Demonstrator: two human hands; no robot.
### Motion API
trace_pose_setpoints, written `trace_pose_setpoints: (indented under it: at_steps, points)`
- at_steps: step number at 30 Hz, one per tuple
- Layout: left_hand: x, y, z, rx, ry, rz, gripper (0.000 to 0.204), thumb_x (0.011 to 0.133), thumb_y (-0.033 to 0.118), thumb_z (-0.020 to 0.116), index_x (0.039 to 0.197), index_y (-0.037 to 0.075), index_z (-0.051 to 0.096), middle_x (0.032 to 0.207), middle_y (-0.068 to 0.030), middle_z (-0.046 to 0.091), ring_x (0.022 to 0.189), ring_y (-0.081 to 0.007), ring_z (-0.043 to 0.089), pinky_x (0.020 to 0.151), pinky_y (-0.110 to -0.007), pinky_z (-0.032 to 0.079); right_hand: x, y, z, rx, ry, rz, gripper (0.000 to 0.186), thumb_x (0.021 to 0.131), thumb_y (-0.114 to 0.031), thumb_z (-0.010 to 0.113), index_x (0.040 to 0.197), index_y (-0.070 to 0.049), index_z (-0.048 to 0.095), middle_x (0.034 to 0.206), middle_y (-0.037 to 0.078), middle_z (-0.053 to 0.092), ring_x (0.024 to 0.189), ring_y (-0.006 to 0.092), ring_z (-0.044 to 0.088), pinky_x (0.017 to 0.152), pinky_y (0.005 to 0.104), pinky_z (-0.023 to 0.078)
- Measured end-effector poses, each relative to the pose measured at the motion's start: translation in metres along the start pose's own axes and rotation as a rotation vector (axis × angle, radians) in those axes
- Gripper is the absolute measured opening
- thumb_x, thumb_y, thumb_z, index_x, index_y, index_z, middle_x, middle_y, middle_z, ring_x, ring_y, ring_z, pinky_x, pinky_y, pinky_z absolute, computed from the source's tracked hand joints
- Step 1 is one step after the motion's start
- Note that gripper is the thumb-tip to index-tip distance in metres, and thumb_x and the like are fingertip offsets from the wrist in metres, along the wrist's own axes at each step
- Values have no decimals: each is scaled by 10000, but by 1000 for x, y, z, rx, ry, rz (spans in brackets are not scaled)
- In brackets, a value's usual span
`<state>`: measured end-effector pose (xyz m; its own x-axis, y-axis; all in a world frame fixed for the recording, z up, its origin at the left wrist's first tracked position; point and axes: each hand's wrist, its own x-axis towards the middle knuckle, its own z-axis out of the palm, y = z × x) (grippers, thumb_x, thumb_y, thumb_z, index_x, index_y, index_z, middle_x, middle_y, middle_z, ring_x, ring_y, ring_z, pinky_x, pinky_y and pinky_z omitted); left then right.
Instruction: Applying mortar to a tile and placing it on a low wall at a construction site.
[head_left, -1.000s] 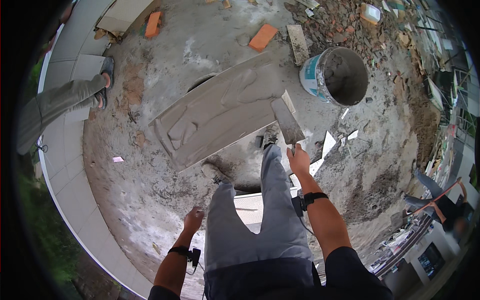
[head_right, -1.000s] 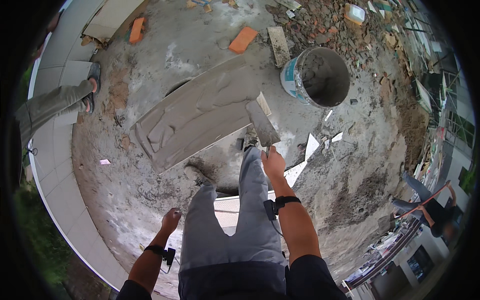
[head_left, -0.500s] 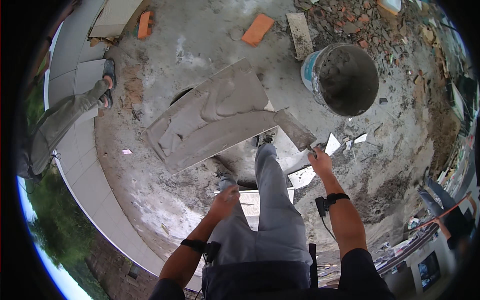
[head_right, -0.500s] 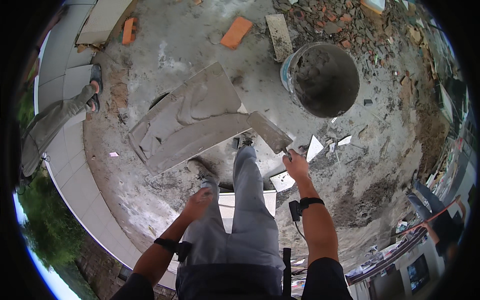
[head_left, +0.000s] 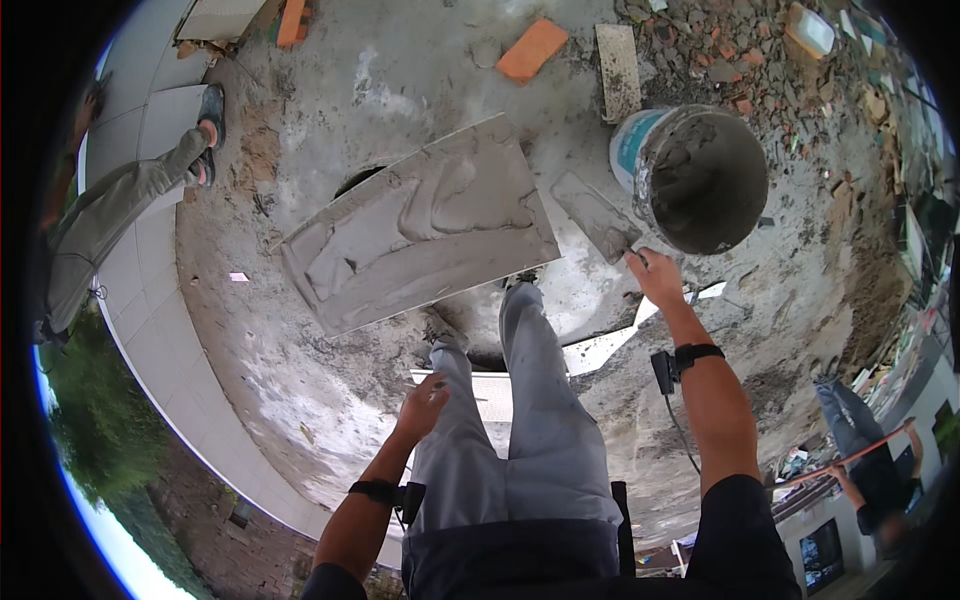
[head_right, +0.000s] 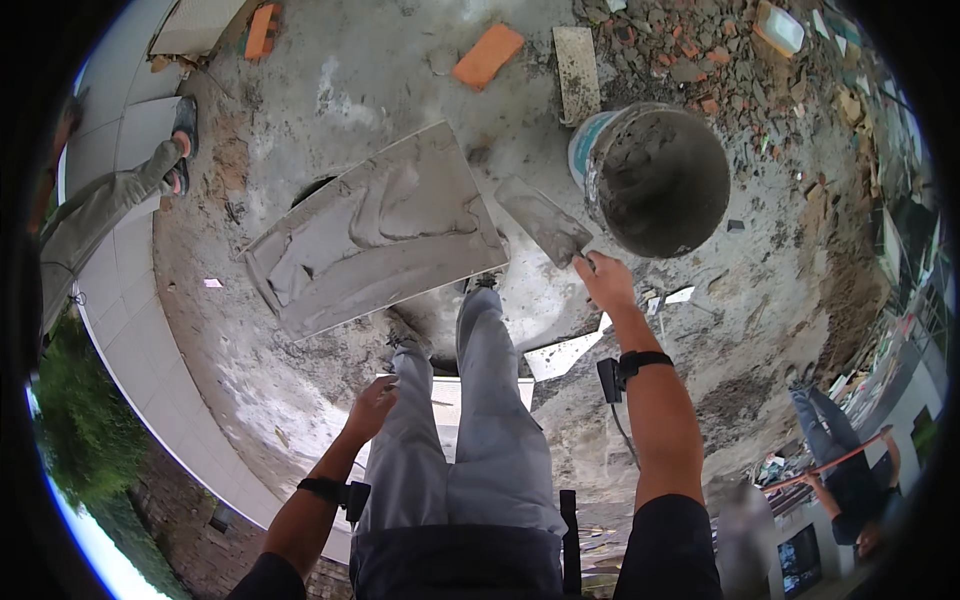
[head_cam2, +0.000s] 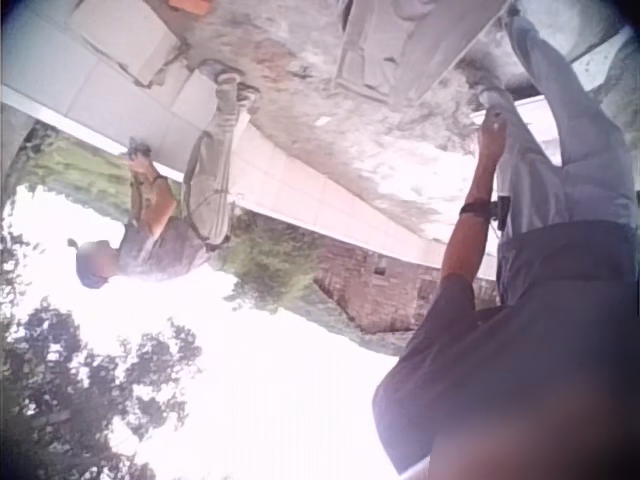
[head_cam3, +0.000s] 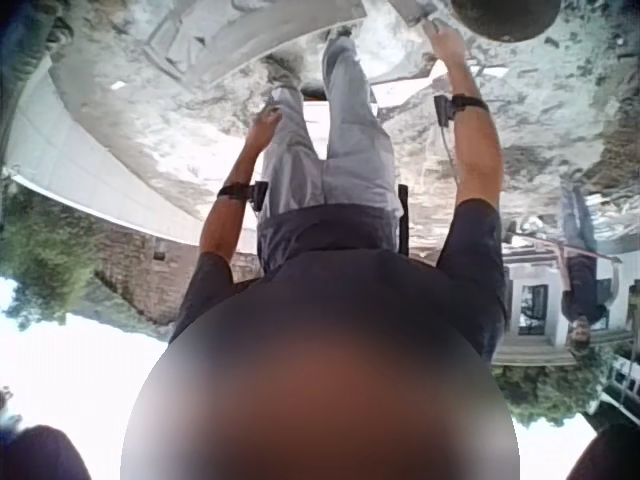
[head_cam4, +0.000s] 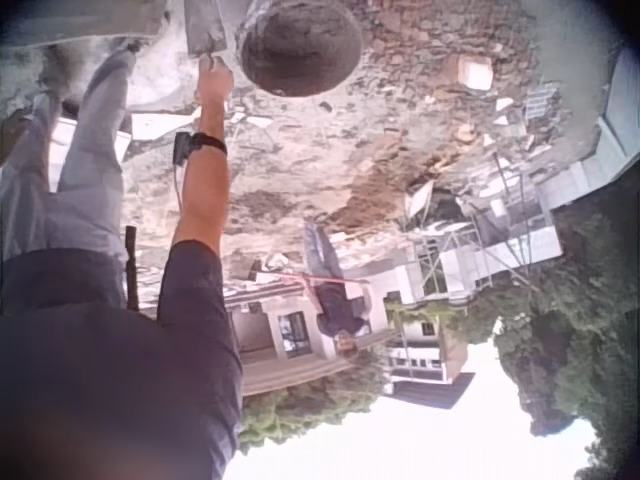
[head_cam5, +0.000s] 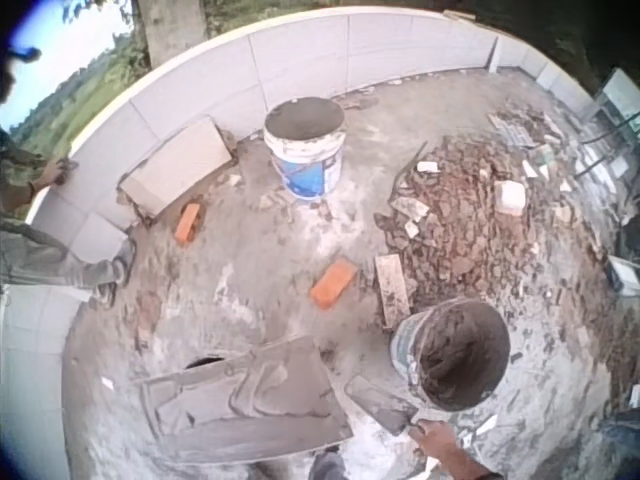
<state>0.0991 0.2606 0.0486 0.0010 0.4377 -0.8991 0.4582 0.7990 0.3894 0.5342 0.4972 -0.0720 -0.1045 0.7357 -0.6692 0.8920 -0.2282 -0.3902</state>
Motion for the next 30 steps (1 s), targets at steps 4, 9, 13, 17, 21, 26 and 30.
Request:
trace_pose_setpoints:
  at_steps: [4, 9, 13, 17, 21, 26, 30]
  points:
    - [7, 11, 13, -38, 1, 9, 405, 928, 231, 604, 1273, 31, 533, 1131, -183, 646, 1080, -265, 626, 928, -358, 477, -25, -26, -25, -237, -35, -115, 367, 889, -410, 590, 905, -46, 639, 810, 210, 661, 826, 394, 641, 694, 489, 508]
    - [11, 15, 27, -97, 112, 58, 388, 919, 321, 611, 1235, 100, 569, 1079, -199, 670, 1056, -363, 637, 887, -413, 498, 4, -92, -36, -626, -30, -542, 250, 816, -335, 654, 862, -94, 603, 755, 109, 654, 725, 286, 677, 633, 418, 544]
    - [5, 10, 26, -171, 166, 78, 385, 922, 294, 612, 1245, 90, 568, 1099, -196, 664, 1067, -334, 636, 901, -391, 490, 67, -138, -68, -744, 157, -665, 220, 800, -316, 655, 806, -100, 613, 703, 93, 645, 661, 287, 678, 563, 405, 539]
    - [-5, -19, 20, -314, 218, 19, 377, 923, 253, 615, 1239, 52, 574, 1102, -185, 663, 1051, -277, 640, 895, -346, 487, 99, -181, -103, -767, 60, -517, 241, 844, -318, 622, 829, -78, 615, 781, 135, 680, 708, 327, 680, 609, 451, 539]
    - [-11, -53, 20, -242, 207, -96, 381, 926, 255, 610, 1227, 25, 576, 1088, -177, 668, 1024, -271, 645, 880, -337, 492, 106, -191, -115, -604, -153, -420, 389, 874, -368, 567, 917, 9, 653, 816, 219, 672, 838, 401, 653, 771, 486, 507]
    - [-14, -64, 32, -291, 204, -72, 372, 925, 249, 604, 1215, 17, 579, 1142, -197, 643, 1073, -302, 626, 911, -369, 477, 60, -144, -82, -329, -448, -177, 462, 873, -412, 564, 891, 42, 646, 835, 252, 644, 849, 416, 620, 773, 482, 469]
    - [-6, -65, 38, -310, 183, 34, 364, 934, 241, 594, 1219, 15, 576, 1175, -197, 628, 1106, -314, 610, 937, -365, 463, -7, -87, -42, -210, -373, -180, 449, 881, -412, 577, 862, 32, 640, 750, 224, 620, 731, 398, 597, 715, 465, 457]
